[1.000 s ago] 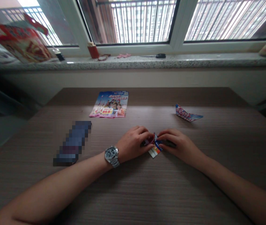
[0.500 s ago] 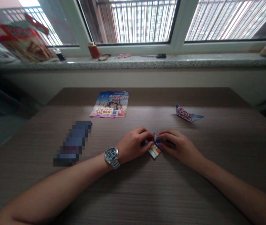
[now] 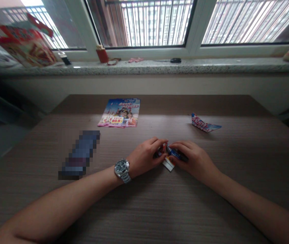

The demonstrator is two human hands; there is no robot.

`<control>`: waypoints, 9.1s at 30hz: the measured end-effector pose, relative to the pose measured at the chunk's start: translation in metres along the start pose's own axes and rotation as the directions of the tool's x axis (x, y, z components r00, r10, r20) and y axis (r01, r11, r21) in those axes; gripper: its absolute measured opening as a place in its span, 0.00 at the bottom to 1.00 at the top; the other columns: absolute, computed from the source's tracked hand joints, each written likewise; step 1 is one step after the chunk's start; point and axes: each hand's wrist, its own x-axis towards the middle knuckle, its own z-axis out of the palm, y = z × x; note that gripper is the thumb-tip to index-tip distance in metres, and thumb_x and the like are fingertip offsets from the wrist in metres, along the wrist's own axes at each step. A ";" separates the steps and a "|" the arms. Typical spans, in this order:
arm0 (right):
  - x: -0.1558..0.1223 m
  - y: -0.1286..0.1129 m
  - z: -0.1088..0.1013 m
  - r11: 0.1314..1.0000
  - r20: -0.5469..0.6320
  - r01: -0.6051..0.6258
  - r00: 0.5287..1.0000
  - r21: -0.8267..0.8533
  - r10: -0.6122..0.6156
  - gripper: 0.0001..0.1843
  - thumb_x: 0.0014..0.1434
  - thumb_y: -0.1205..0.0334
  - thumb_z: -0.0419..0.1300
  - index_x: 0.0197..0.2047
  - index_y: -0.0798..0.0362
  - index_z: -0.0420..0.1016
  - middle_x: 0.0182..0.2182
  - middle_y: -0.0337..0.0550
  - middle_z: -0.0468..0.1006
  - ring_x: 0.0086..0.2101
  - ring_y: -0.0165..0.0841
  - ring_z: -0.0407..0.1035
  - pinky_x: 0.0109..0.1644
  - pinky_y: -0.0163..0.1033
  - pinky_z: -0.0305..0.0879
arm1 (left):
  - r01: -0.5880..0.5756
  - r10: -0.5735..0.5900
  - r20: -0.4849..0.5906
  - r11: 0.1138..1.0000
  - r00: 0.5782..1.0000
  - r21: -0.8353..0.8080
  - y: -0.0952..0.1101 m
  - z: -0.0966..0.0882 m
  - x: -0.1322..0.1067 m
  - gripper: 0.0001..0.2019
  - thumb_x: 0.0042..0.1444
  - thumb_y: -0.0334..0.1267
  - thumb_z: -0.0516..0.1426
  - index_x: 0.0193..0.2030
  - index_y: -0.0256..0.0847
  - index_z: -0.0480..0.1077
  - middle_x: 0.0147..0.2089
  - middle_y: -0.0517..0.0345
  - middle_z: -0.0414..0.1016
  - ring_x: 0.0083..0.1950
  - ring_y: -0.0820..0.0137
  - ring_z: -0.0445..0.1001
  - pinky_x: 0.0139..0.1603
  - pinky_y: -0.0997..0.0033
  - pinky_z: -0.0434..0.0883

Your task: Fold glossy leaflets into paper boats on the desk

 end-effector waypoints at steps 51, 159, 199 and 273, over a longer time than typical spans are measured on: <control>0.004 -0.008 -0.008 0.983 0.062 0.177 0.983 -0.056 -0.173 0.15 0.69 0.61 0.57 0.58 0.49 0.72 0.55 0.48 0.78 0.48 0.42 0.74 0.52 0.51 0.73 | 0.002 -0.002 -0.004 1.000 1.000 0.030 0.001 0.000 0.001 0.11 0.61 0.35 0.61 0.49 0.41 0.68 0.48 0.55 0.74 0.41 0.69 0.75 0.43 0.70 0.73; -0.002 0.021 -0.013 0.972 0.132 0.103 0.988 -0.211 -0.076 0.26 0.70 0.56 0.53 0.69 0.51 0.63 0.63 0.51 0.72 0.62 0.45 0.65 0.62 0.56 0.65 | -0.313 0.243 0.279 0.918 0.929 0.244 0.002 -0.010 -0.006 0.29 0.69 0.52 0.52 0.71 0.40 0.57 0.73 0.43 0.58 0.72 0.58 0.61 0.71 0.53 0.60; -0.002 0.011 -0.006 0.960 0.338 0.157 0.939 -0.231 -0.073 0.33 0.73 0.49 0.44 0.75 0.54 0.47 0.73 0.48 0.49 0.71 0.38 0.45 0.73 0.54 0.49 | -0.288 0.217 0.214 0.868 0.953 0.404 -0.003 -0.010 -0.005 0.27 0.69 0.51 0.50 0.65 0.32 0.66 0.65 0.44 0.68 0.65 0.54 0.67 0.68 0.55 0.65; -0.007 0.016 -0.011 0.983 0.256 0.061 0.967 -0.175 -0.014 0.31 0.73 0.51 0.47 0.75 0.46 0.48 0.72 0.46 0.56 0.70 0.40 0.49 0.72 0.58 0.49 | -0.283 0.222 0.198 0.882 0.955 0.377 0.006 -0.013 -0.008 0.23 0.70 0.51 0.49 0.66 0.43 0.64 0.67 0.47 0.65 0.65 0.56 0.65 0.67 0.52 0.63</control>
